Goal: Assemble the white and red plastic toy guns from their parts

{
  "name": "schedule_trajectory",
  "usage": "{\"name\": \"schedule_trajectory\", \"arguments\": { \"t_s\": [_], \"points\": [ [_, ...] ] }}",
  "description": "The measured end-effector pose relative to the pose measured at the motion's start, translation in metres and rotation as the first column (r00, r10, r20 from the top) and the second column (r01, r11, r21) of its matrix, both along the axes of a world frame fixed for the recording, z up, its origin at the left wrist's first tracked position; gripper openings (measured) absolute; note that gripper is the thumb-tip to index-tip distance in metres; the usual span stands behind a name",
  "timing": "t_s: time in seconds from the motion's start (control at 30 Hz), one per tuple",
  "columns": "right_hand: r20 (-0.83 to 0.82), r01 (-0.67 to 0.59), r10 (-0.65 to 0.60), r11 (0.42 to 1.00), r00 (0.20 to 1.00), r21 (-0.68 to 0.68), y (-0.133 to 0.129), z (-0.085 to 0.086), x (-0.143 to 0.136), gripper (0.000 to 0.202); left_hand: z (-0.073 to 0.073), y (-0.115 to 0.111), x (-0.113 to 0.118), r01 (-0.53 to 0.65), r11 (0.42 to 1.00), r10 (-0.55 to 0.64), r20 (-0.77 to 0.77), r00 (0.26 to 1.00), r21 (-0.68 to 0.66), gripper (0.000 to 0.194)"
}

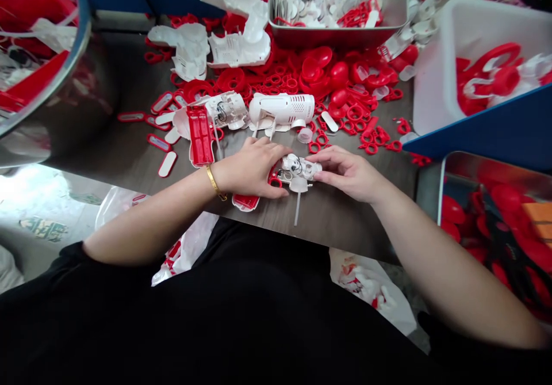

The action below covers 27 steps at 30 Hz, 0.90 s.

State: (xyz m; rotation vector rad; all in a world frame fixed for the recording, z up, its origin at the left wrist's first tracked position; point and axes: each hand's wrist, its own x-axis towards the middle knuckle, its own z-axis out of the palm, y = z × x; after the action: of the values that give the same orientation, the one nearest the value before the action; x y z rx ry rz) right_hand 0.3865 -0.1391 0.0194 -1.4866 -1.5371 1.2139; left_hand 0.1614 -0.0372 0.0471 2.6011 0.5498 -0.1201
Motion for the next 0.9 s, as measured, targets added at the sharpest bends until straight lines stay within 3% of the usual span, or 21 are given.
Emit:
{"name": "schedule_trajectory", "arguments": {
  "t_s": [0.27, 0.47, 0.57, 0.67, 0.8, 0.9],
  "points": [
    [0.048, -0.088, 0.09, 0.995, 0.995, -0.056, 0.015, 0.009, 0.005, 0.034, 0.002, 0.009, 0.002, 0.029, 0.999, -0.029, -0.009, 1.0, -0.034, 0.076],
    [0.175, -0.103, 0.114, 0.992, 0.978, -0.071, 0.019, 0.016, 0.004, 0.033, 0.004, 0.01, 0.003, 0.039, 0.998, -0.039, -0.015, 0.999, -0.039, 0.073],
    [0.393, -0.185, 0.174, 0.983, 0.903, -0.009, 0.018, 0.023, 0.0, 0.034, 0.002, 0.01, 0.003, 0.056, 0.998, -0.056, 0.0, 0.998, -0.029, 0.076],
    [0.63, -0.248, 0.18, 0.968, 0.756, 0.021, 0.013, 0.034, -0.013, 0.033, -0.005, 0.006, -0.001, 0.073, 0.997, -0.073, 0.057, 0.996, 0.009, 0.079],
    [0.768, -0.277, 0.133, 0.959, 0.627, 0.06, -0.002, 0.042, -0.033, 0.027, -0.018, -0.007, -0.013, 0.036, 0.993, -0.066, 0.27, 0.961, 0.115, 0.09],
    [0.762, -0.253, 0.063, 0.958, 0.645, 0.135, -0.014, 0.04, -0.039, 0.026, -0.027, -0.018, -0.021, -0.023, 0.983, -0.058, 0.43, 0.901, 0.18, 0.053]
  ]
}}
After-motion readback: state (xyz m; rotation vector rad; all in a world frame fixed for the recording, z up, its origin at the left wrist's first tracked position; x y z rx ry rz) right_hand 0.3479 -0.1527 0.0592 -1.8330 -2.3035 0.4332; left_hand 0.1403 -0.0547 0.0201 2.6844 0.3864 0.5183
